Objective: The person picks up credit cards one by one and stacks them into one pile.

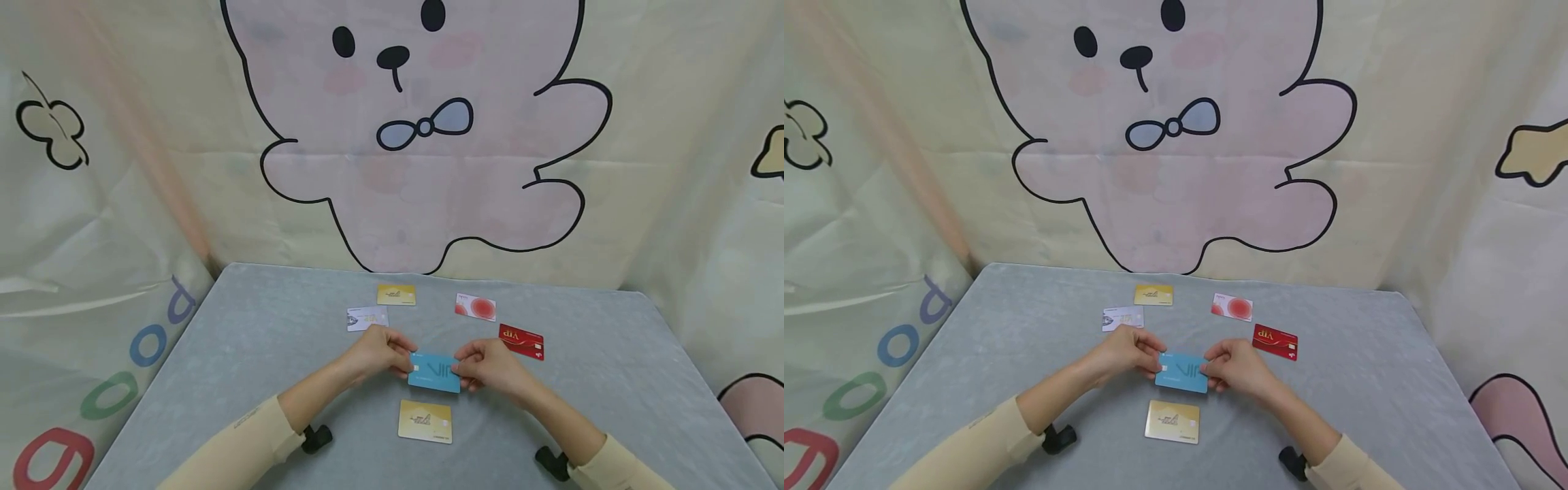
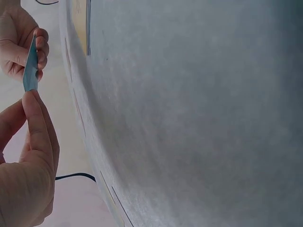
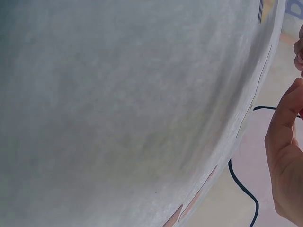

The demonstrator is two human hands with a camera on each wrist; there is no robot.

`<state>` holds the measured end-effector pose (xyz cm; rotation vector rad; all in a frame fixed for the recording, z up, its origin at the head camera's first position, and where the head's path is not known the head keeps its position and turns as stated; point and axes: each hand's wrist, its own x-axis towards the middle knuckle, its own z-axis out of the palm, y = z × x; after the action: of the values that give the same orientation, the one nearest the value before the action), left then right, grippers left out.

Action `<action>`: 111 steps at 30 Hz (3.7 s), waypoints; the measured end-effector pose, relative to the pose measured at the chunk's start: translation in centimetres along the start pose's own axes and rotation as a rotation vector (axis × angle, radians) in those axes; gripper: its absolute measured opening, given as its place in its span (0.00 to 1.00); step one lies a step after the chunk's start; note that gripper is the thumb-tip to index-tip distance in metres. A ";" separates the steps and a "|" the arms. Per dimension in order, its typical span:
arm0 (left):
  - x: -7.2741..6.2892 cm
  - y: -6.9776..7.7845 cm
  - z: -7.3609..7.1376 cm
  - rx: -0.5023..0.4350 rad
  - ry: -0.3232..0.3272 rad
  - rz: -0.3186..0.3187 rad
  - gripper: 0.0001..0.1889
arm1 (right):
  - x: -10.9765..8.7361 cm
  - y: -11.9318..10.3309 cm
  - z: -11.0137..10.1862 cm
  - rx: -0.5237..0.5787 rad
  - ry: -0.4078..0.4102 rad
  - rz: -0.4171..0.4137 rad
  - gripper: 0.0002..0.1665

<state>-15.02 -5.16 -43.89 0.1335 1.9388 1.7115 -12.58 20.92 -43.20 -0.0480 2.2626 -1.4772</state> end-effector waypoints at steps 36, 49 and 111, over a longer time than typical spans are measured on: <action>-2.9 -1.3 0.5 -0.006 -0.068 -0.037 0.12 | -1.4 0.6 1.4 -0.092 -0.173 -0.058 0.11; -3.2 -1.7 0.6 0.037 -0.062 -0.060 0.11 | -1.5 0.8 1.8 -0.085 -0.221 -0.060 0.09; -4.0 -2.4 2.2 0.249 -0.011 -0.058 0.08 | -1.7 1.7 3.2 -0.183 -0.208 -0.069 0.09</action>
<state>-9.99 -5.28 -44.96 0.1760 2.1204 1.4251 -9.56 19.32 -45.16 -0.3224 2.2363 -1.2307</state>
